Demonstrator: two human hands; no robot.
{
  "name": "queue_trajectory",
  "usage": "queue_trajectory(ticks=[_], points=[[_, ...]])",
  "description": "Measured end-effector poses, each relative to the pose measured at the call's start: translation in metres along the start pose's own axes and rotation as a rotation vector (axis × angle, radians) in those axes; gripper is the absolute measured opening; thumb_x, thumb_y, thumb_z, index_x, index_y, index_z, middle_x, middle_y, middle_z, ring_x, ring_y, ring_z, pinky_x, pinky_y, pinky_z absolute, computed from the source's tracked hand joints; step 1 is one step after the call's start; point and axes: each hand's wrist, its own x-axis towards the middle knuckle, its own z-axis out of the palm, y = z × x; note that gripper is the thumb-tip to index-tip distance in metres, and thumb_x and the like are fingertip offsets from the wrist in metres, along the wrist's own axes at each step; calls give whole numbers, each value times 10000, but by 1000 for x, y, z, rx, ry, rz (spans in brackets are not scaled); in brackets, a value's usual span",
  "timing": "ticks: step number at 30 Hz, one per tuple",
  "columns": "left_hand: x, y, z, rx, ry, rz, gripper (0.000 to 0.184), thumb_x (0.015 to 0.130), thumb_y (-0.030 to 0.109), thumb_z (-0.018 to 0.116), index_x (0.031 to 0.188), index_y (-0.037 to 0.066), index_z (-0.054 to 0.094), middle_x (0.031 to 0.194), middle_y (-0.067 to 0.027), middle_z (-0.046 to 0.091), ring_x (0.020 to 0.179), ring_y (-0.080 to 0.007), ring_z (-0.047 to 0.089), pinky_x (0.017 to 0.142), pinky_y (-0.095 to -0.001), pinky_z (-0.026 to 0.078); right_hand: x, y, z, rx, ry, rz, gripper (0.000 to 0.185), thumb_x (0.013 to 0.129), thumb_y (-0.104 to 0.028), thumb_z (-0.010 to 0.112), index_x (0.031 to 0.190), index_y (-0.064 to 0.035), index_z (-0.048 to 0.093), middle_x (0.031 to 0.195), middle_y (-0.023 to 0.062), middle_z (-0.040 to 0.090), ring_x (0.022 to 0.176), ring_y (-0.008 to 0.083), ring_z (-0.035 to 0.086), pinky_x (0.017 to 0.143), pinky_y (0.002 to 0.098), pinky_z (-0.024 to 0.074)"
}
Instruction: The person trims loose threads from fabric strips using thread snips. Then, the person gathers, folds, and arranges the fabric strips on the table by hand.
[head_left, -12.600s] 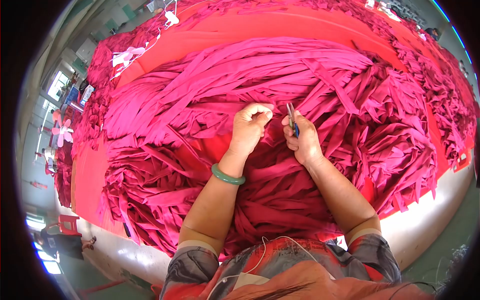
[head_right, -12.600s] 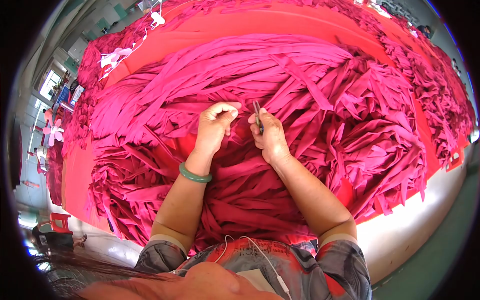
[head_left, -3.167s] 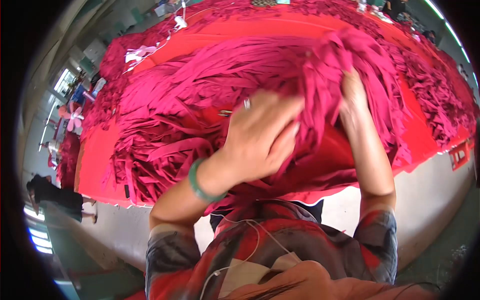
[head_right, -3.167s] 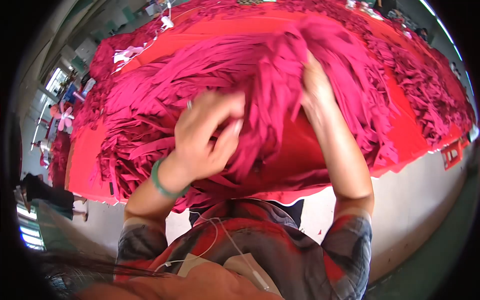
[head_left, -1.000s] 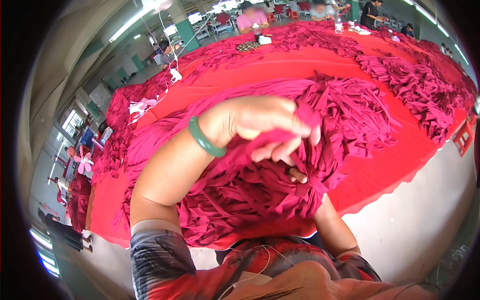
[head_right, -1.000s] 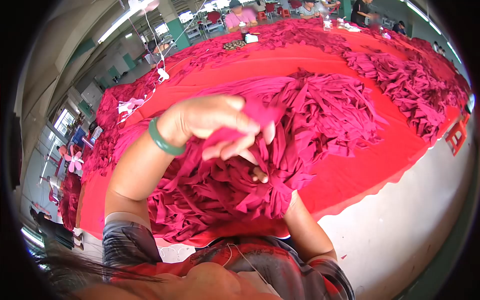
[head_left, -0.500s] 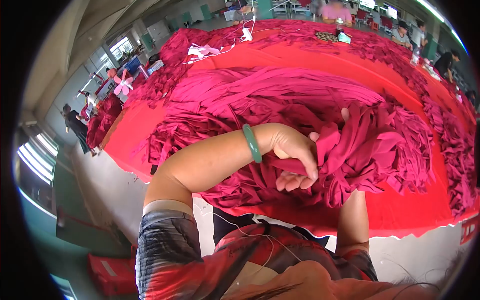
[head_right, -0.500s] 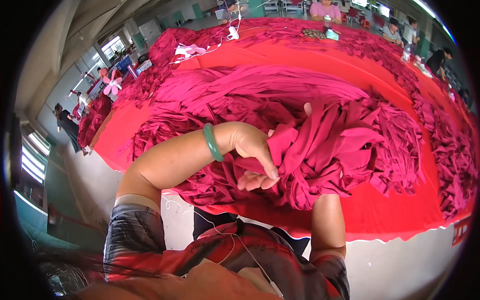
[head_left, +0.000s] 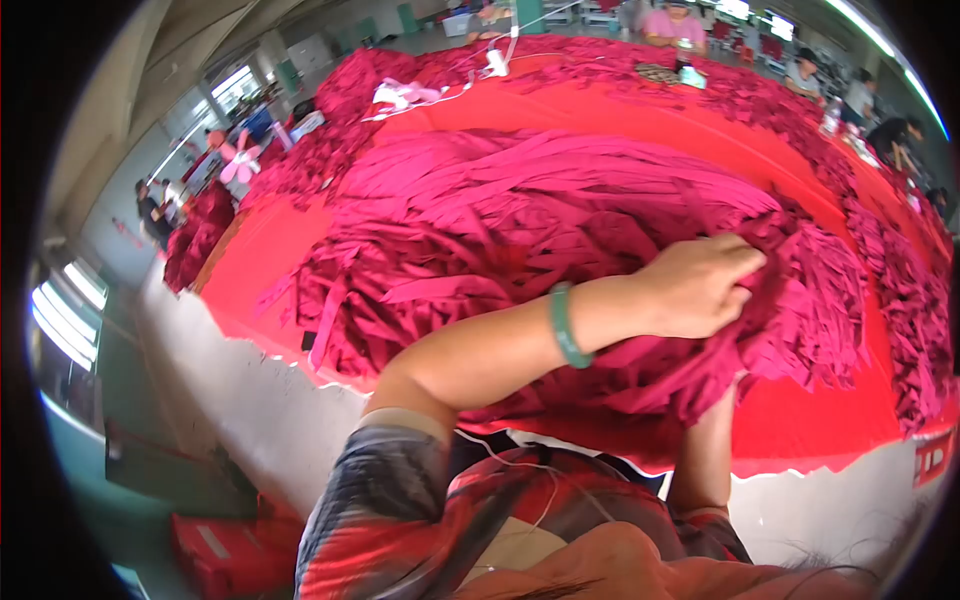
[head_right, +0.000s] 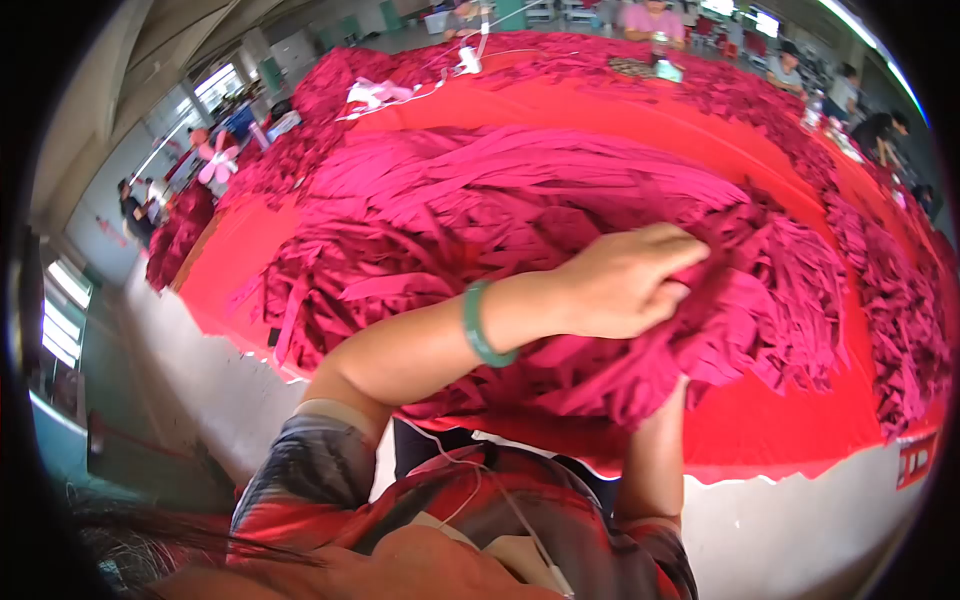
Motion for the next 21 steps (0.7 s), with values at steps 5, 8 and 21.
queue_trajectory(ticks=[5,8,21], points=[[-3,-9,-11,244,-214,-112,498,755,164,602,1244,112,530,1345,-213,417,1069,-402,554,920,-513,429,7,-11,5,-64,35,-28,455,986,-354,439,1342,-73,409,997,92,567,900,252,578,821,398,510],[-9,-4,-12,204,20,-206,675,746,165,647,1367,78,400,1340,-252,403,1134,-401,513,972,-477,403,24,-16,12,-98,33,-49,448,986,-344,443,1328,-56,425,938,66,568,852,225,574,798,375,509],[-180,70,-77,-721,-190,-227,282,905,109,594,1166,3,589,942,-120,669,804,-164,669,710,-289,517,182,-75,141,-414,41,-106,428,982,-322,451,1299,-34,456,891,40,577,822,195,572,792,352,503]])
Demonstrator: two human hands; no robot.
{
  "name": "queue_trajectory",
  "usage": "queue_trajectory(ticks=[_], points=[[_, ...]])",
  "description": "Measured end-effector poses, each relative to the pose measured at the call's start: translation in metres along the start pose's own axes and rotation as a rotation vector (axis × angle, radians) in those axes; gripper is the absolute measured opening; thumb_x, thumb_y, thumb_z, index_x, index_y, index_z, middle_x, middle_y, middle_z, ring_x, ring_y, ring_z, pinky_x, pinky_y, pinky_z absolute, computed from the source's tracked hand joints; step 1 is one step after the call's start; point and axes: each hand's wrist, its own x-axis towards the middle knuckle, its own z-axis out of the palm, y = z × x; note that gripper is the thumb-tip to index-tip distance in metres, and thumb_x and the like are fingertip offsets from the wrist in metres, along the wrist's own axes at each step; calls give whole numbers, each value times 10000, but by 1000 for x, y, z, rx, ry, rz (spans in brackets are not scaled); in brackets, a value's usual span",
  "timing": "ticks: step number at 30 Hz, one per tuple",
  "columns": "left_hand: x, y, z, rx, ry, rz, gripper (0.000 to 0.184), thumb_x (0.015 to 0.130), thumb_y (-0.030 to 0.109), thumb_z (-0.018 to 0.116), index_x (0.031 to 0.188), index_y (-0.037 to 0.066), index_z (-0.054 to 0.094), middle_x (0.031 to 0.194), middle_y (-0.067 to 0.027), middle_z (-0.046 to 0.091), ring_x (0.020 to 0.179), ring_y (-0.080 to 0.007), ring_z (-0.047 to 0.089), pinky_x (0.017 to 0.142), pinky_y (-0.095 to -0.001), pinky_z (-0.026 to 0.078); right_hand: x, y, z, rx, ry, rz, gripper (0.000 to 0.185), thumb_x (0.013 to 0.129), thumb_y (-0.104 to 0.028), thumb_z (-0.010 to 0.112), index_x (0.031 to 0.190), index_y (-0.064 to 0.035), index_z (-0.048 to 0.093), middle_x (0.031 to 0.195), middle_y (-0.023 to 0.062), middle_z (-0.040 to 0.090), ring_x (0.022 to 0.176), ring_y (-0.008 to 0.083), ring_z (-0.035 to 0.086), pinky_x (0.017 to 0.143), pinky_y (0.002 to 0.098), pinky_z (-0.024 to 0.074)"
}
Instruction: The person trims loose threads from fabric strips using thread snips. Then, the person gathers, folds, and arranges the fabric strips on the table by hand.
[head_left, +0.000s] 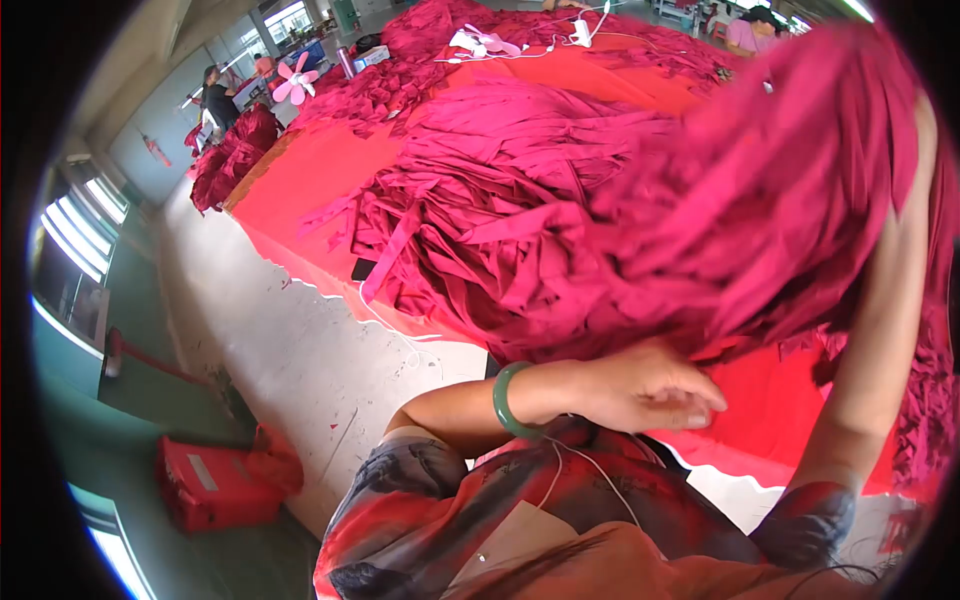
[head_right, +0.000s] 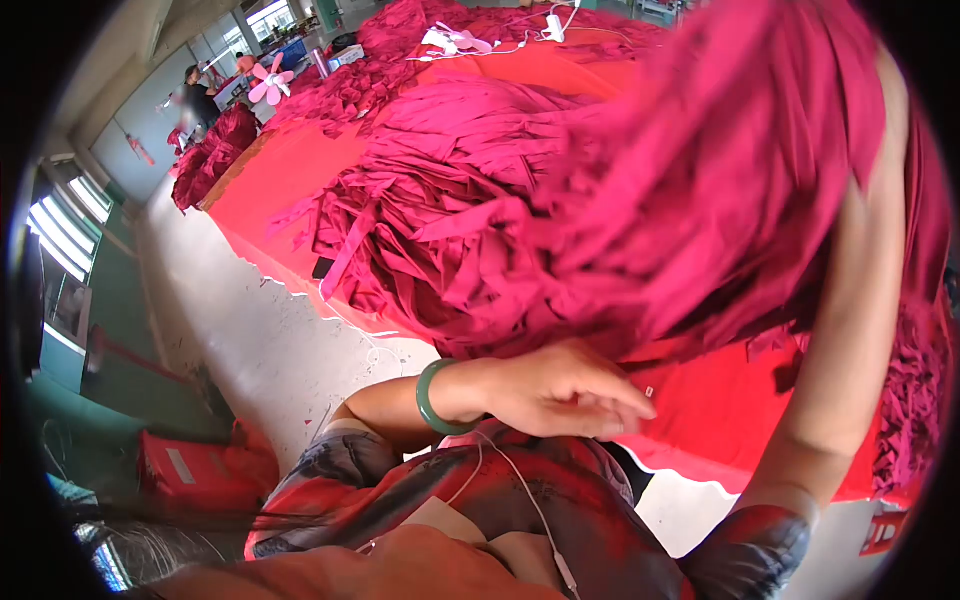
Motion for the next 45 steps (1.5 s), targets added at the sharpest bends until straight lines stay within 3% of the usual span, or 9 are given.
queue_trajectory(ticks=[4,8,10,12,14,18,25,39,45], points=[[20,-64,-20,624,209,156,730,913,258,602,1477,53,185,1434,-191,368,1055,-240,605,888,-361,488,14,-32,31,-87,10,-26,424,980,-318,453,1295,-34,460,905,43,580,836,198,574,804,355,500],[29,-10,-117,180,358,-501,850,914,437,563,1478,-2,103,1439,-217,361,1189,-258,525,1050,-352,360,9,-58,42,-141,34,-51,420,979,-315,454,1290,-34,465,919,47,584,851,201,575,815,358,498],[44,-26,-173,458,403,-694,952,885,562,533,1461,-55,94,1362,-260,440,1150,-236,549,1053,-337,352,1,-73,43,-169,62,-78,417,978,-313,455,1288,-34,467,926,49,585,858,203,576,820,359,497],[55,-20,-236,594,434,-471,891,891,592,490,1436,-55,210,1311,-241,498,1102,-237,580,1055,-336,340,-4,-82,46,-200,79,-95,415,977,-311,456,1286,-34,469,933,51,587,865,205,576,826,361,496],[56,54,-244,838,509,-631,769,921,561,464,1397,-34,356,1294,-187,537,1108,-236,578,1047,-330,341,-5,-89,40,-212,105,-110,413,976,-310,456,1284,-34,471,940,52,588,873,206,577,832,362,495],[66,75,-313,1046,493,-245,631,946,483,469,1336,-14,463,1289,-140,548,1144,-216,550,1019,-326,371,4,-93,33,-228,140,-125,409,975,-306,458,1279,-34,476,954,56,591,887,209,578,843,365,492],[76,51,-336,958,450,-411,619,949,473,468,1333,-12,467,1285,-134,552,1143,-212,549,1011,-327,379,63,-77,14,-234,180,-139,401,972,-300,461,1272,-34,484,978,62,597,913,215,581,863,370,488],[130,-184,-359,856,309,-860,594,953,453,466,1327,-8,475,1278,-120,560,1141,-204,549,995,-330,394,245,-45,-15,-262,230,-121,386,967,-287,466,1256,-33,499,1027,75,608,963,226,586,902,380,481],[91,-196,-385,653,257,-955,584,954,445,465,1325,-6,479,1275,-115,563,1141,-201,549,988,-331,400,295,-36,-28,-284,277,-101,380,964,-282,468,1249,-33,506,1048,81,612,985,231,588,919,384,477]])
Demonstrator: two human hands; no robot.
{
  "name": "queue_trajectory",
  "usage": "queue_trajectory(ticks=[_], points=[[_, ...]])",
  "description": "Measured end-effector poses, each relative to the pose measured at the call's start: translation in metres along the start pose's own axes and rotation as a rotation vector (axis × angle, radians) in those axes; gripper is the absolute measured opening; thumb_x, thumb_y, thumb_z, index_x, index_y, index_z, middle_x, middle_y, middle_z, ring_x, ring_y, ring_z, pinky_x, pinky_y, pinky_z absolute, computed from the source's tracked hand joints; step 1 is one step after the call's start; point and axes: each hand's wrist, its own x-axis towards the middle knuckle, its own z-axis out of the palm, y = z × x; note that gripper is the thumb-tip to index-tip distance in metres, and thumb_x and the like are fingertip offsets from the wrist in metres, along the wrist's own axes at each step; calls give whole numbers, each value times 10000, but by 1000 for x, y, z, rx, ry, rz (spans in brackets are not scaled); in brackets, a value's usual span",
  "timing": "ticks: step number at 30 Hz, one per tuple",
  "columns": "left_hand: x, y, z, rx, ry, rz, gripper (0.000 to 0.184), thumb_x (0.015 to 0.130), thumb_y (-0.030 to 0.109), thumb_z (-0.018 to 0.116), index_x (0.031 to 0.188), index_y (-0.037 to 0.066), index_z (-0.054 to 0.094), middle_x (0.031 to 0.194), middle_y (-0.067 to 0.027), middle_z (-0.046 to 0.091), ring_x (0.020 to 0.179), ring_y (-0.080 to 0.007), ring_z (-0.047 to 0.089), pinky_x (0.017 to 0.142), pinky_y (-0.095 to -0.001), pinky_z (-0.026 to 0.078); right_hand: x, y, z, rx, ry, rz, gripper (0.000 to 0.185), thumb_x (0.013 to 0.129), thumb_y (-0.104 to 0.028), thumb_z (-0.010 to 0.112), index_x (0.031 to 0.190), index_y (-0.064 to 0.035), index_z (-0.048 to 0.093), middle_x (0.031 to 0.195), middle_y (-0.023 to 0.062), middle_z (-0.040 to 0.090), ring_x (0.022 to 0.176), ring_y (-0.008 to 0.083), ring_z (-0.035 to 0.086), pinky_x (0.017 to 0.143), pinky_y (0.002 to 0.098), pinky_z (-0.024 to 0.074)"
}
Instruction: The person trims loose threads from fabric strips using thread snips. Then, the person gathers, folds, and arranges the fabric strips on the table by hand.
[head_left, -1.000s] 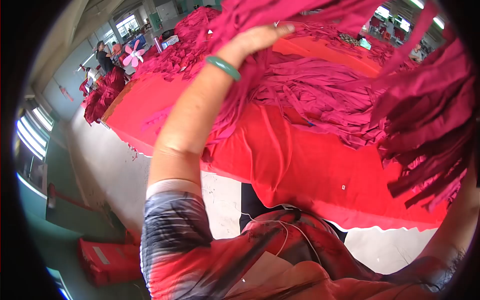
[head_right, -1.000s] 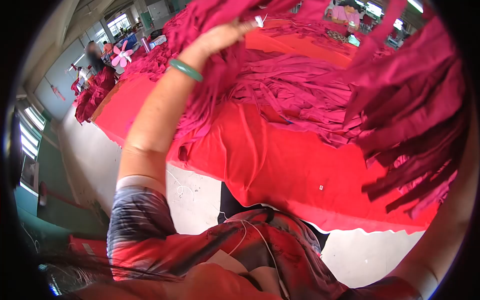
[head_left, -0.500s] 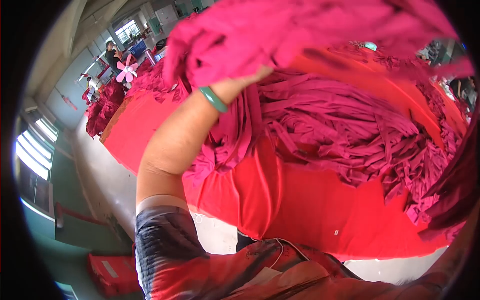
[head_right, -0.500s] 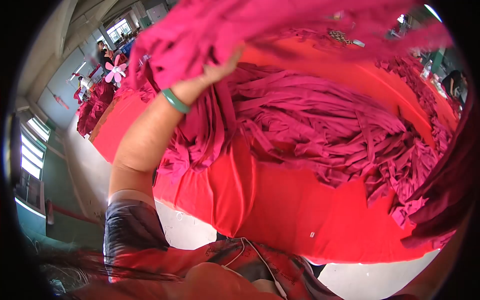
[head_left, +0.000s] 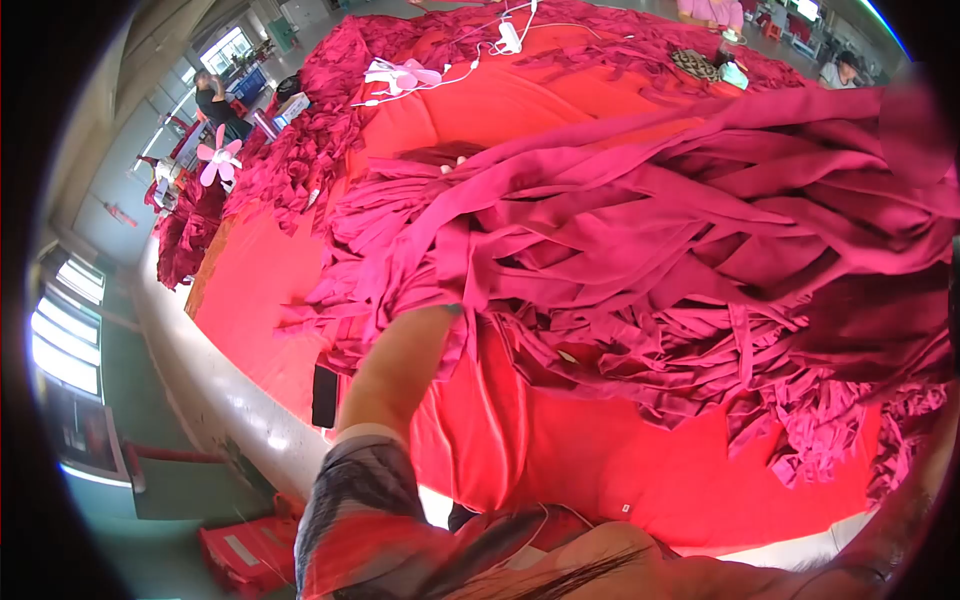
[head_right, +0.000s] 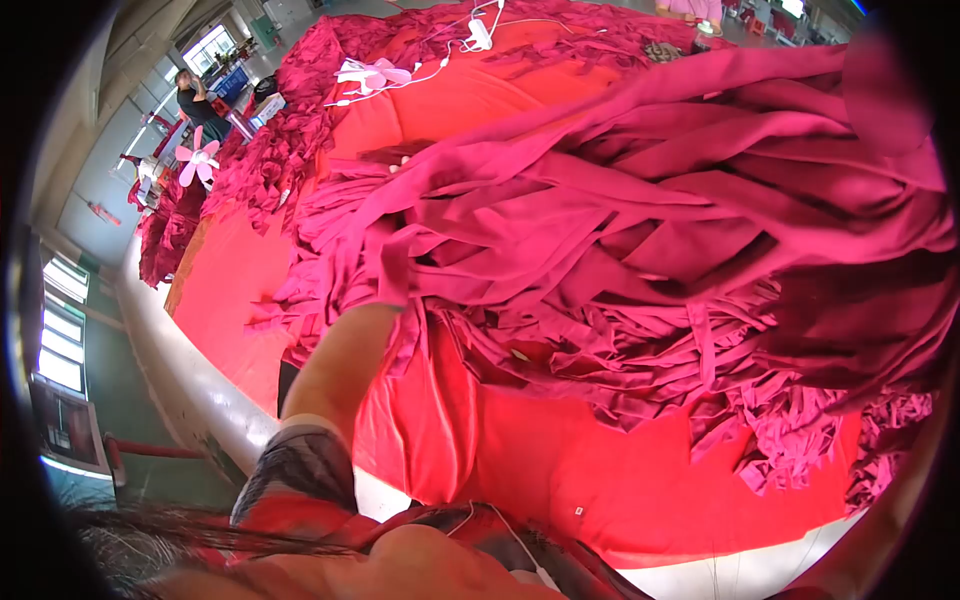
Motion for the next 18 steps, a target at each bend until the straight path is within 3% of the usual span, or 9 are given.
queue_trajectory(ticks=[6,9,12,15,18], points=[[-29,-21,-134,-165,28,-26,573,956,436,464,1323,-4,482,1272,-109,566,1140,-197,548,982,-332,407,37,12,-2,0,50,11,374,962,-277,470,1243,-33,513,1069,86,617,1007,236,590,935,388,474],[-21,-4,-211,-211,240,22,568,957,432,463,1322,-3,484,1271,-106,568,1140,-196,548,978,-332,410,53,24,-8,5,84,13,371,961,-274,471,1239,-33,516,1080,89,619,1018,238,591,944,391,472],[8,24,-264,-267,575,211,563,958,428,463,1320,-2,485,1269,-104,569,1139,-194,548,975,-333,413,76,40,-13,42,115,44,368,960,-271,472,1236,-33,519,1090,92,622,1029,240,592,952,393,470],[47,28,-266,-312,773,366,558,959,424,462,1319,-2,487,1268,-101,571,1139,-192,548,972,-333,416,100,59,-26,75,171,81,365,958,-268,473,1233,-33,523,1101,94,624,1040,243,593,961,395,469],[89,-13,-220,-312,637,289,553,960,419,462,1318,-1,489,1267,-98,572,1138,-191,548,968,-334,420,113,113,-59,77,252,140,362,957,-266,474,1230,-33,526,1111,97,626,1050,245,594,969,397,467]])
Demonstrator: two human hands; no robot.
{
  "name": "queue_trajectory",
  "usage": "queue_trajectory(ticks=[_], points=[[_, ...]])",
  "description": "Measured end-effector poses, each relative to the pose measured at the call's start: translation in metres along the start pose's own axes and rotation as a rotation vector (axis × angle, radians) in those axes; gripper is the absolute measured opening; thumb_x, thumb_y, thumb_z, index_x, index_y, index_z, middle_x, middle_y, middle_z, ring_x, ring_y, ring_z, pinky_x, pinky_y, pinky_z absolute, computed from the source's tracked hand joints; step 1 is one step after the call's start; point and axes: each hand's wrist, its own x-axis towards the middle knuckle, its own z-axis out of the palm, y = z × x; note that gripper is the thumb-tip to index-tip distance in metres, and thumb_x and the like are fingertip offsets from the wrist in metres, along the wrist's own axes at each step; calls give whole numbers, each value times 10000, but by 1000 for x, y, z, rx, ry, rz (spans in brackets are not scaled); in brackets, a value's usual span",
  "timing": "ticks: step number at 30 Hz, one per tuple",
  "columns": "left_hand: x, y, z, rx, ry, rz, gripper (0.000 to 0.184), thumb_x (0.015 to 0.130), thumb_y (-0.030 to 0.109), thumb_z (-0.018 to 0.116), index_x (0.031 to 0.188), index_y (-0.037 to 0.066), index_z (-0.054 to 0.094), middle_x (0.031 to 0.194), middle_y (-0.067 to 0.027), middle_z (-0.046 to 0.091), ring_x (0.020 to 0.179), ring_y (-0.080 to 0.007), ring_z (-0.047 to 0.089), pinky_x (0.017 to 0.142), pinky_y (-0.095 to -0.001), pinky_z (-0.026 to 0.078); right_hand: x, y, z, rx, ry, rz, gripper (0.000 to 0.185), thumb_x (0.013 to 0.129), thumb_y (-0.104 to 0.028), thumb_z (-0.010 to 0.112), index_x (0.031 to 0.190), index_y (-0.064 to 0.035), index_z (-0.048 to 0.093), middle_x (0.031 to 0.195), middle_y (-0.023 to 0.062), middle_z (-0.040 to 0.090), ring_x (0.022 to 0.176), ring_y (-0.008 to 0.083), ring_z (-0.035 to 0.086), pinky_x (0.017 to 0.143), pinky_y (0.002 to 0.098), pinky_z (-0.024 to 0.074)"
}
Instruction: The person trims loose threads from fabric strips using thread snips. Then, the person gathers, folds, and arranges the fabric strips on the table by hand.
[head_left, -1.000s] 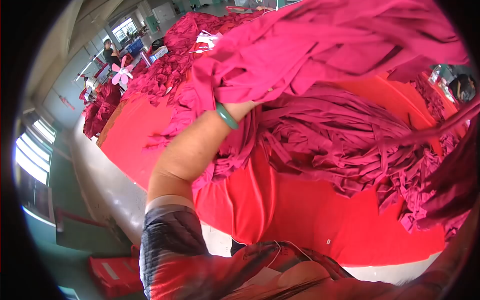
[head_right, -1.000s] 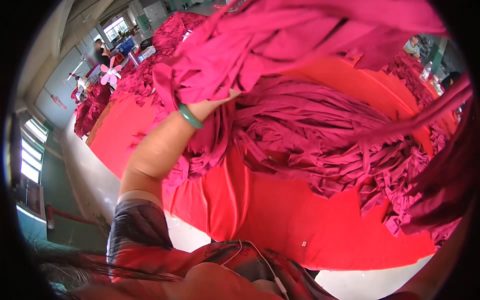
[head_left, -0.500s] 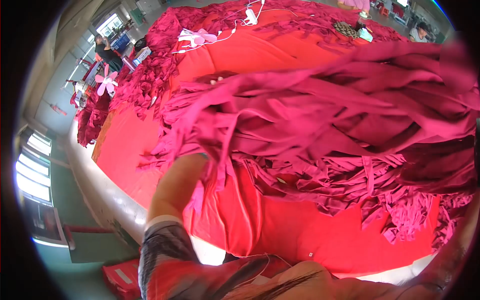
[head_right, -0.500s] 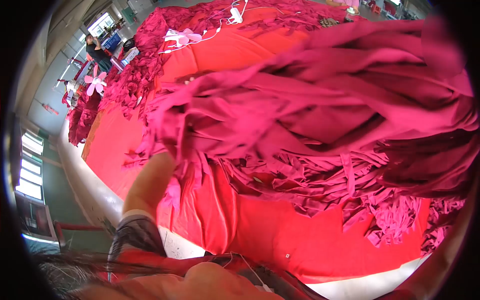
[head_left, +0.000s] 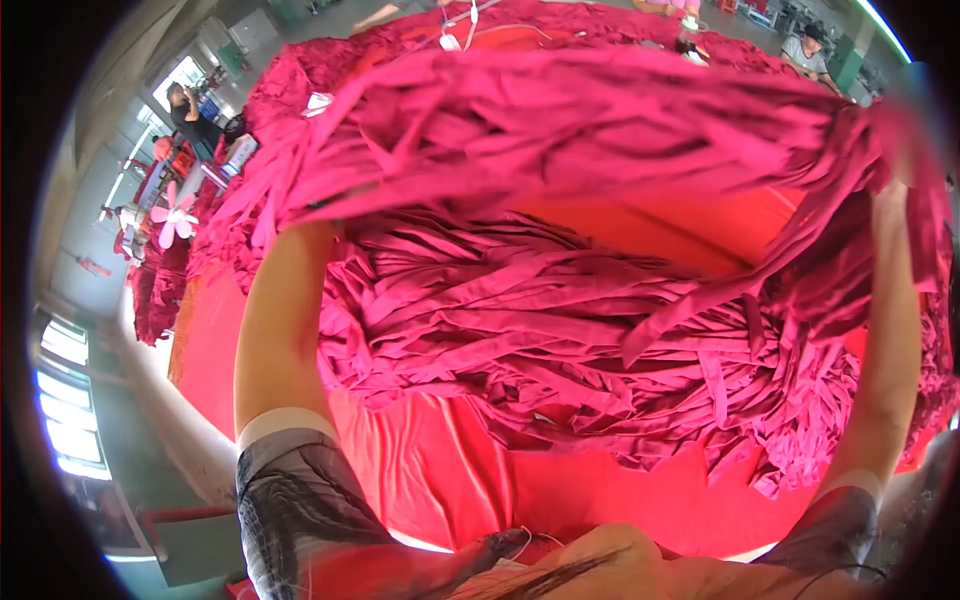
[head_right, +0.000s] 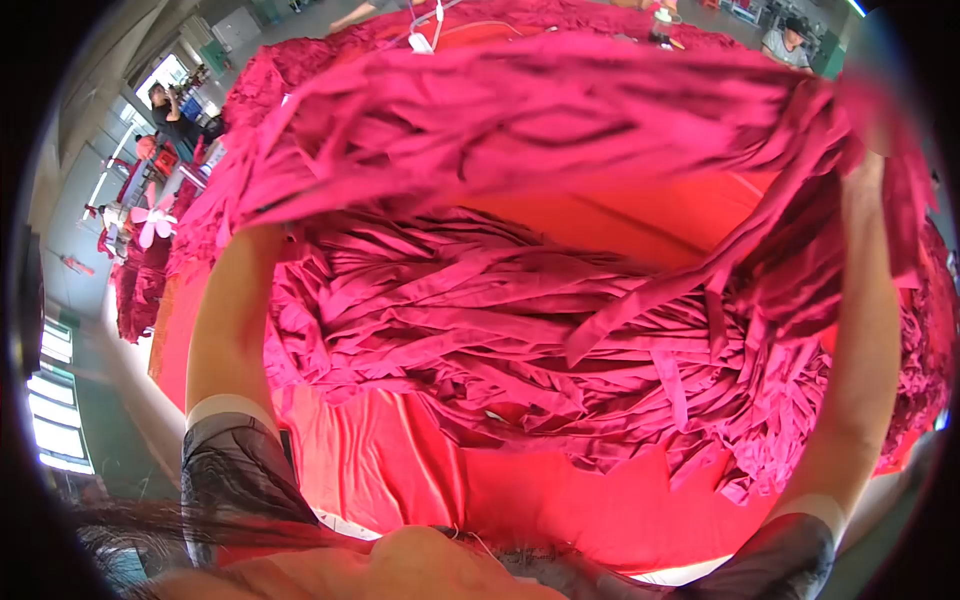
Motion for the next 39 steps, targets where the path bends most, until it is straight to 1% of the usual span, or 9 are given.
queue_trajectory(ticks=[6,9,12,18,21,25,29,33,39], points=[[-77,-135,47,60,-811,-531,543,962,411,461,1316,1,492,1264,-92,576,1138,-187,548,961,-335,426,5,162,-107,-137,19,243,411,902,-294,571,1249,-77,541,1194,67,611,1087,252,586,982,420,460],[-57,-143,20,53,-550,-301,555,921,453,512,1289,39,534,1334,-69,522,1216,-192,464,1053,-331,321,24,211,-155,-246,-49,222,467,866,-315,622,1266,-89,535,1226,49,594,1099,221,576,980,392,455],[-8,-137,19,-155,-189,-720,704,910,555,455,1378,30,420,1386,-119,473,1302,-274,388,1121,-400,193,50,203,-145,-290,26,142,444,871,-338,614,1240,-99,554,1191,42,611,1064,209,590,977,377,453],[66,-204,47,638,-598,-1290,295,877,447,524,948,168,586,875,-64,636,706,-256,591,597,-445,459,80,192,-141,-242,95,167,422,899,-319,536,1225,-51,554,1158,79,621,1060,229,596,971,382,454],[32,-166,81,1299,-132,-75,272,869,330,563,808,77,642,695,-146,658,657,-359,648,593,-463,501,48,200,-201,-182,252,258,515,864,-310,484,1281,-7,502,1257,132,570,1163,283,542,1057,390,384],[40,-92,170,591,-165,340,309,836,288,642,1049,64,640,1002,-163,650,929,-347,622,805,-420,503,15,216,-277,-49,150,304,608,877,-370,440,1372,-16,416,1398,141,448,1281,296,432,1124,399,284],[29,-79,224,989,-520,666,590,832,518,574,1325,204,494,1356,-92,474,1257,-386,411,987,-633,307,20,224,-340,60,240,417,558,900,-339,472,1353,-14,438,1370,124,486,1261,275,457,1130,386,279],[18,-150,152,1274,-602,-228,527,894,537,425,1281,198,539,1278,-87,561,1254,-293,453,1021,-584,280,20,224,-367,71,309,455,514,893,-342,513,1306,-38,497,1333,107,523,1221,266,490,1107,384,314],[18,-221,41,1090,-572,-400,482,803,345,593,1218,100,591,1226,-158,590,1154,-305,543,996,-441,399,18,237,-378,0,-14,523,465,901,-365,513,1247,-56,553,1237,93,592,1116,264,564,1039,386,396]])
